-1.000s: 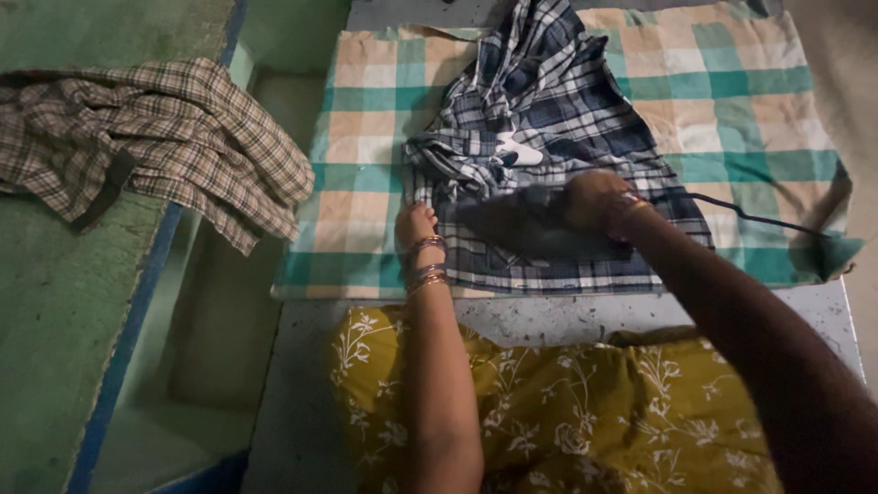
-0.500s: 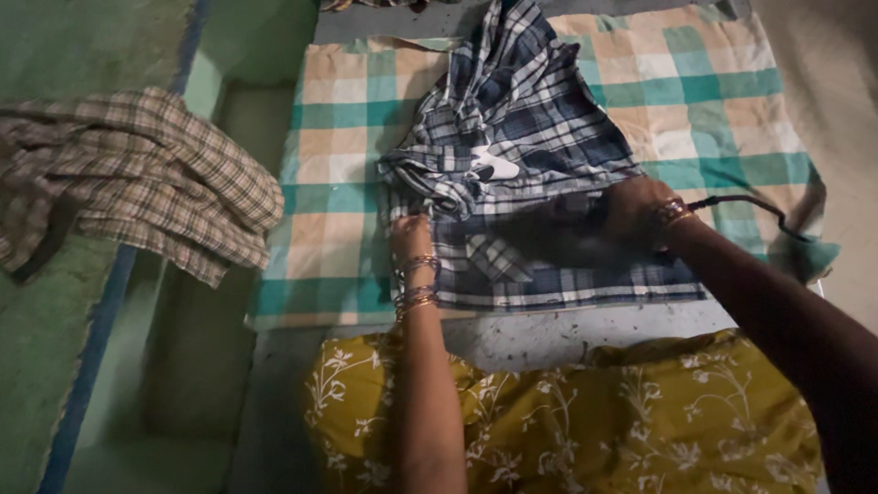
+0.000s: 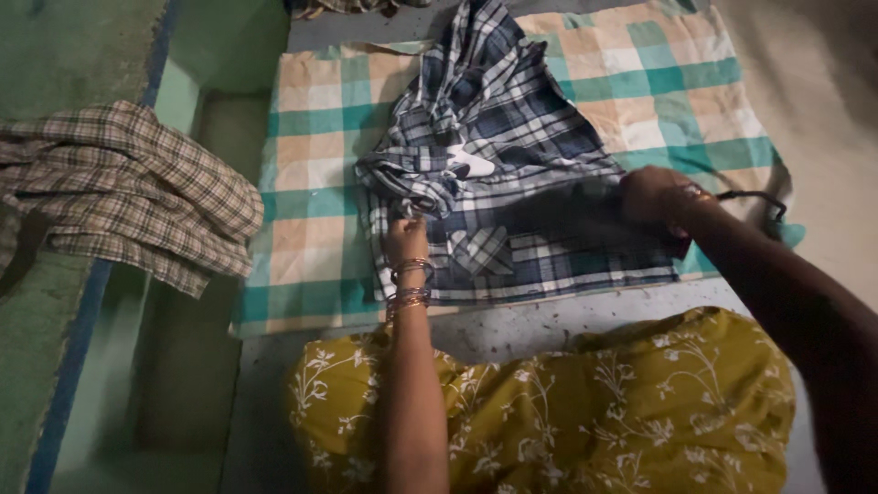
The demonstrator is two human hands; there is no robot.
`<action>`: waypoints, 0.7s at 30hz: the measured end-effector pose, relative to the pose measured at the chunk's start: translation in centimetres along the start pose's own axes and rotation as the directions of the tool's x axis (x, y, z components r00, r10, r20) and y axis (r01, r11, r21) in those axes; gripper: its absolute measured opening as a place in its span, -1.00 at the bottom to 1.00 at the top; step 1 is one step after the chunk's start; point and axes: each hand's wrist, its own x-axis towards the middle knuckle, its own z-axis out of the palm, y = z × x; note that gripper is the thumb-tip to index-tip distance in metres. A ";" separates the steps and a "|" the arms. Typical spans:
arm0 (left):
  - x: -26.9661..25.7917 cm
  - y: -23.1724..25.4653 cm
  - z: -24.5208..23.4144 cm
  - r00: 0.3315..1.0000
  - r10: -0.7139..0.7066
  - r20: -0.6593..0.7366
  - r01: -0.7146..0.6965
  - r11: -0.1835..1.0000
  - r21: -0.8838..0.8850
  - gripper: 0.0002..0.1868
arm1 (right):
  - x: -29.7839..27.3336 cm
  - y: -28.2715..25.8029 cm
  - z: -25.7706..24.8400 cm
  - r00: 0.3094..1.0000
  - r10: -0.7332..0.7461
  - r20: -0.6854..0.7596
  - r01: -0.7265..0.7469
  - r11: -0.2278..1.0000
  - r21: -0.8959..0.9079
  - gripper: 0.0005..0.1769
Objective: The person irons a plaid shirt laid on a checkered cloth on the floor. They repeatedly smooth the fabric with their hands and use a handheld iron to press different sections of the shirt.
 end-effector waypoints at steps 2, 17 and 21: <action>-0.9 1.1 0.4 0.998 0.053 0.016 -0.054 0.998 0.035 -0.75 | -2.7 0.1 1.2 0.999 -0.010 0.035 0.011 1.000 -0.029 -0.57; -11.9 9.1 3.2 0.597 0.615 0.515 -0.794 0.542 0.274 -0.63 | -3.8 6.5 0.2 0.972 0.235 -0.019 -0.229 0.960 0.161 -0.47; -13.1 10.7 7.8 0.524 0.579 0.625 -0.843 0.459 0.282 -0.23 | -3.1 12.2 0.4 0.956 0.293 -0.010 -0.284 0.934 0.217 -0.42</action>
